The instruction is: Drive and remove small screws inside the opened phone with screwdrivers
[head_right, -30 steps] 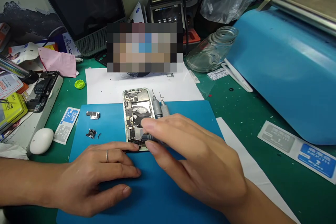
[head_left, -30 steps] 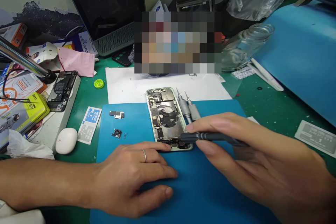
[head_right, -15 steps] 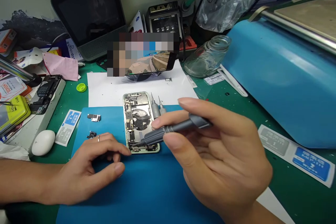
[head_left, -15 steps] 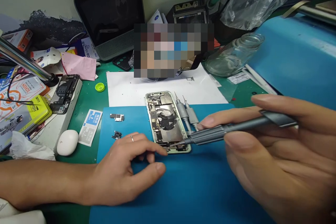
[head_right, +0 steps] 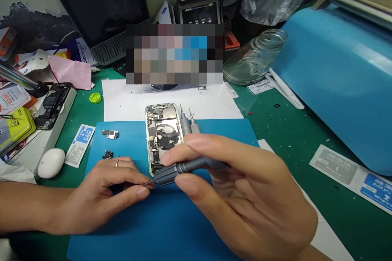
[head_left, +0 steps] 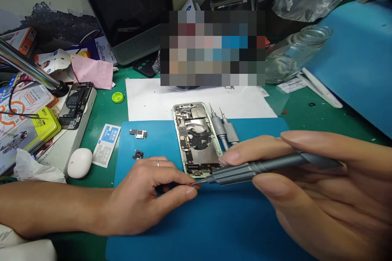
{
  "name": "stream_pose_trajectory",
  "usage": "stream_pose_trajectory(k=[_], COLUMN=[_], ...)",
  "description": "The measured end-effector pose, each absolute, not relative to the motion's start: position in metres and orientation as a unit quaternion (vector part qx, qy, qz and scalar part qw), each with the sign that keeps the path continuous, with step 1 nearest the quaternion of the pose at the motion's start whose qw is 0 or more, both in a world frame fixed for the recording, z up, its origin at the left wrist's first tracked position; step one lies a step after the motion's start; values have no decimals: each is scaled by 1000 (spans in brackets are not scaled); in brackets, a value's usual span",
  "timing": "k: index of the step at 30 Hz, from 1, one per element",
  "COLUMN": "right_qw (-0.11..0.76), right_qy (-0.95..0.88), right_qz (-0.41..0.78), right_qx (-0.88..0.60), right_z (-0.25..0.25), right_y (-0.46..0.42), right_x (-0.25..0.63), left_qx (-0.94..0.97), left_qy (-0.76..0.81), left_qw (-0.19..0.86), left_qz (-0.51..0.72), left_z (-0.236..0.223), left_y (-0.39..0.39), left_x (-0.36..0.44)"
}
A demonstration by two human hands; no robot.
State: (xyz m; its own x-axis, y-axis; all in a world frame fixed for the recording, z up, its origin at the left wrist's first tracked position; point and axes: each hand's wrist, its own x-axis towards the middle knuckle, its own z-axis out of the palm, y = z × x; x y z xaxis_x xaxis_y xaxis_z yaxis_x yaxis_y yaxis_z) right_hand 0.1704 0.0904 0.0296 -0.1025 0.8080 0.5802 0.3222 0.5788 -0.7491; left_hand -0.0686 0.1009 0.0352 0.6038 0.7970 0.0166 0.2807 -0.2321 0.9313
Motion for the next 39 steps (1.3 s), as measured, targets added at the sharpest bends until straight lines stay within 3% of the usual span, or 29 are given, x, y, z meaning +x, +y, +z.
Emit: stream_pose_trajectory(k=[5, 39], right_qw=[561, 541], right_qy=[-679, -694], right_qz=[282, 273], right_qx=[-381, -388], right_z=[24, 23], right_y=[91, 90], right_x=[170, 174], left_qx=[723, 735], left_qy=[366, 335], left_qw=[528, 531], left_qz=[254, 257], left_z=[36, 36], left_y=[101, 102], left_x=[-68, -67])
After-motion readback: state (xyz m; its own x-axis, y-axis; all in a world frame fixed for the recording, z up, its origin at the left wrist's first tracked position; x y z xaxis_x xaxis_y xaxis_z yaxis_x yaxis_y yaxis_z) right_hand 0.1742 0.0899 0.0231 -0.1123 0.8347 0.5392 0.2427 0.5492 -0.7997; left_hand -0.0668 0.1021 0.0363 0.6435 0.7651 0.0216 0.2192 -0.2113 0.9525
